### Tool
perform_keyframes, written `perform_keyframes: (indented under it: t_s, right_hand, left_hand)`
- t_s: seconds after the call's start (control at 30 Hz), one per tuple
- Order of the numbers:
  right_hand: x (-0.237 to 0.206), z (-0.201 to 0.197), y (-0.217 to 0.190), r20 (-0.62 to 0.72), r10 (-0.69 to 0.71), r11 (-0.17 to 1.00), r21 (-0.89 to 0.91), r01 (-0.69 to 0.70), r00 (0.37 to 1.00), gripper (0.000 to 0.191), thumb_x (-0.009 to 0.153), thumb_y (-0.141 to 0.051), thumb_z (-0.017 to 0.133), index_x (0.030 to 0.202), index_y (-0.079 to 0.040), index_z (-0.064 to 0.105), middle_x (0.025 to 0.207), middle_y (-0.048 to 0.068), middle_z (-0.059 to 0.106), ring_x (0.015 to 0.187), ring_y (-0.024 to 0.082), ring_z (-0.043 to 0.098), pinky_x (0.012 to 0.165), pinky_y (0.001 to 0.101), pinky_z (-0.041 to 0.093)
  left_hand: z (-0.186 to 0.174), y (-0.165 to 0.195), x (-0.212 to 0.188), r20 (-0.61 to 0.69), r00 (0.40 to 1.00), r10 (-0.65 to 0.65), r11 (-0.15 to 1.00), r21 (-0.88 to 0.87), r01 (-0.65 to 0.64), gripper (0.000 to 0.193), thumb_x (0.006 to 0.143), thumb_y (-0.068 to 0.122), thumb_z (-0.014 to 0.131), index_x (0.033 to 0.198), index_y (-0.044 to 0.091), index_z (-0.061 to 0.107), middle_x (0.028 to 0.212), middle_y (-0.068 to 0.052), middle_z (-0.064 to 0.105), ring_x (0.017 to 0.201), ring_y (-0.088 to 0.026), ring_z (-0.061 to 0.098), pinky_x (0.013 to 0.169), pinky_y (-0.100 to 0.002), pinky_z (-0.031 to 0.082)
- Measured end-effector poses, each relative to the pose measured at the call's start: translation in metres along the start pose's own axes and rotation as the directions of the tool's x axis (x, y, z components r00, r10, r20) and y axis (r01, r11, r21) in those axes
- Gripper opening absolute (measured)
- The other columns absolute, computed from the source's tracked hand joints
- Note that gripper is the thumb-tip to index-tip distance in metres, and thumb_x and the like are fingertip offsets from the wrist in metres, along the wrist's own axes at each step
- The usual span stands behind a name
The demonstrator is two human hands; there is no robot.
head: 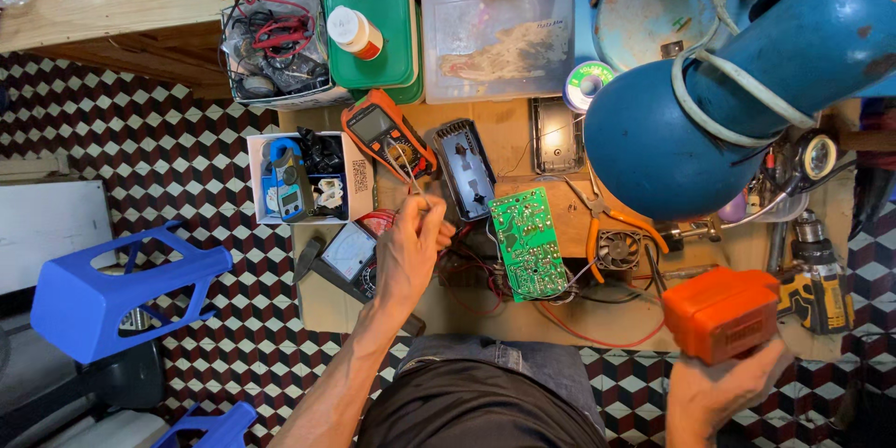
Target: The person uses a heat gun to apply heat to a green circuit board, then uses pliers to adjust components on a small electronic module. The person repeatedly switches between heating and adjusting the components on the bench.
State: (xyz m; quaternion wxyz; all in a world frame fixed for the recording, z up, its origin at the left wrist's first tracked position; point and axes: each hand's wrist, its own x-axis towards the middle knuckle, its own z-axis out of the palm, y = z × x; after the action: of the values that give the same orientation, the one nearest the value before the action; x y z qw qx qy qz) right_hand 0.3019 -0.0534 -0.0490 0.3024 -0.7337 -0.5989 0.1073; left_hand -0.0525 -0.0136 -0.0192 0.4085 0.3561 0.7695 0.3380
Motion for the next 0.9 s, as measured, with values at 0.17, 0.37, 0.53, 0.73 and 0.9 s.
perform_keyframes:
  t_s: [0.17,0.37,0.53,0.73,0.9]
  right_hand:
    - [0.029,0.017,0.044,-0.073,0.343,0.857,-0.383,-0.344,0.936,0.05,0.088,-0.015,0.081,0.122,0.006,0.051,0.121,0.021,0.053,0.112,0.041,0.06,0.089,0.0548,0.05]
    - [0.043,0.025,0.05,-0.025,0.386,0.823,-0.441,-0.357,0.922,0.065,0.082,-0.014,0.084,0.132,0.006,0.048,0.131,0.024,0.051,0.114,0.044,0.059,0.089,0.0545,0.052]
    - [0.052,0.009,0.028,-0.003,0.137,0.91,-0.395,-0.127,0.991,0.064,0.086,-0.009,0.078,0.14,0.01,0.049,0.131,0.026,0.053,0.12,0.044,0.057,0.099,0.0511,0.051]
    - [0.02,0.013,-0.108,0.32,0.03,0.986,0.144,-0.08,0.947,0.049,0.091,-0.028,0.077,0.13,-0.001,0.063,0.125,0.018,0.065,0.117,0.029,0.063,0.101,0.0417,0.049]
    - [0.006,0.064,-0.183,0.402,-0.161,0.987,0.068,0.145,0.902,0.083,0.078,-0.037,0.086,0.141,0.003,0.05,0.125,0.024,0.061,0.117,0.04,0.059,0.096,0.0479,0.046]
  left_hand:
    - [0.007,-0.045,-0.038,0.103,0.954,-0.283,0.947,0.184,0.261,0.026,0.101,0.032,0.055,0.106,0.007,0.06,0.072,-0.009,0.076,0.059,-0.019,0.075,0.055,-0.032,0.057]
    - [0.007,-0.064,-0.039,0.091,0.949,-0.303,0.913,0.315,0.261,0.029,0.099,0.034,0.06,0.101,0.007,0.07,0.072,-0.011,0.075,0.065,-0.026,0.074,0.06,-0.036,0.057]
    - [-0.007,-0.053,-0.033,0.168,0.954,-0.246,0.83,0.544,0.118,0.044,0.101,0.043,0.059,0.093,0.007,0.082,0.076,-0.01,0.077,0.075,-0.027,0.072,0.072,-0.038,0.054]
    - [0.02,-0.026,-0.011,0.155,0.987,-0.045,0.932,-0.349,0.097,0.046,0.097,0.044,0.058,0.118,0.004,0.069,0.1,-0.01,0.076,0.089,-0.017,0.075,0.076,-0.032,0.061]
    - [0.041,-0.02,-0.007,0.228,0.974,0.004,0.896,-0.434,0.098,0.045,0.1,0.042,0.058,0.121,0.003,0.07,0.098,-0.009,0.073,0.089,-0.017,0.071,0.076,-0.033,0.061]
